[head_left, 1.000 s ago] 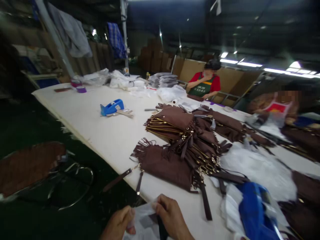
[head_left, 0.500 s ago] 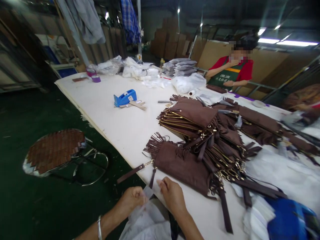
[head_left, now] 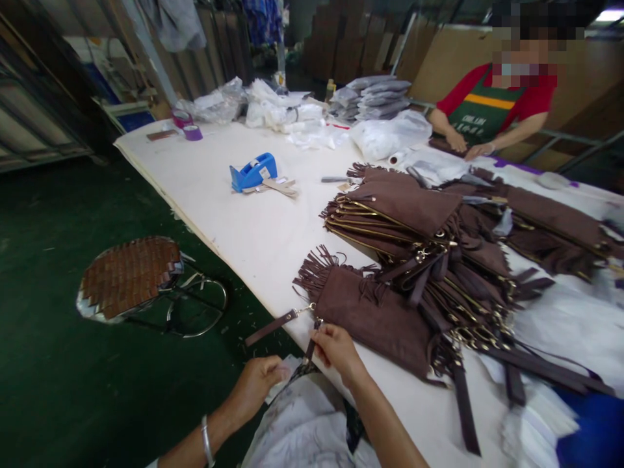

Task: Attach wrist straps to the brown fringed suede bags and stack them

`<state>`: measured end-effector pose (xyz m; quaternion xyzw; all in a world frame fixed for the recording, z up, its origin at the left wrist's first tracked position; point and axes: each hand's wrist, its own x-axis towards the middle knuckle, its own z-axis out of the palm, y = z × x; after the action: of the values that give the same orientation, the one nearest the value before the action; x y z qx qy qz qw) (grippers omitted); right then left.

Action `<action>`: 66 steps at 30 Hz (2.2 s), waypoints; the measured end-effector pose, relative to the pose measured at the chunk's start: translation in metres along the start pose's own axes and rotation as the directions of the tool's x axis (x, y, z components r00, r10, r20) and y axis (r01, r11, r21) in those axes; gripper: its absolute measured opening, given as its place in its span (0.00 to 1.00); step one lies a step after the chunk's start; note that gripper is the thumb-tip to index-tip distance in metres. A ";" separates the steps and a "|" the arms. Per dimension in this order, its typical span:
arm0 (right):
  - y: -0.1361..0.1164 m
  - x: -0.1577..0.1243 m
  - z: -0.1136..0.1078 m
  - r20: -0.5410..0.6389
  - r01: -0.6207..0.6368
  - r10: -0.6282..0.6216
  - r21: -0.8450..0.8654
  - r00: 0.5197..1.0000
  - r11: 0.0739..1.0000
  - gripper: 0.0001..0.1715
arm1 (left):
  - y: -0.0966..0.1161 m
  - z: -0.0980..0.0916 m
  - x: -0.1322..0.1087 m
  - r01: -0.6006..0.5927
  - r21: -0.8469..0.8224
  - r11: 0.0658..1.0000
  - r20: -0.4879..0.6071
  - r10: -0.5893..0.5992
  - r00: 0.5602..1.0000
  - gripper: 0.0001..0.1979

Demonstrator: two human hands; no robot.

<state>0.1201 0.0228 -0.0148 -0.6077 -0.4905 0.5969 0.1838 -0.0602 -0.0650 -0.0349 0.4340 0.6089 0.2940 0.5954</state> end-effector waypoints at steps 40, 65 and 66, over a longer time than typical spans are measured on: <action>0.004 -0.013 0.018 0.154 -0.091 0.018 0.479 0.988 0.873 0.24 | -0.013 0.006 0.003 0.065 -0.260 0.963 0.150 -0.026 0.988 0.16; 0.028 0.000 0.024 -0.067 0.066 -0.051 0.236 0.996 0.970 0.20 | -0.007 0.030 0.003 -0.026 -0.138 0.990 -0.114 0.010 0.993 0.07; 0.028 0.001 0.024 -0.078 0.071 -0.055 0.214 0.995 0.974 0.20 | -0.006 0.032 0.004 -0.015 -0.161 0.987 -0.112 -0.003 0.994 0.07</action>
<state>0.1093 0.0020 -0.0431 -0.5893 -0.4348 0.6185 0.2851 -0.0291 -0.0693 -0.0455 0.3689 0.6143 0.3681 0.5926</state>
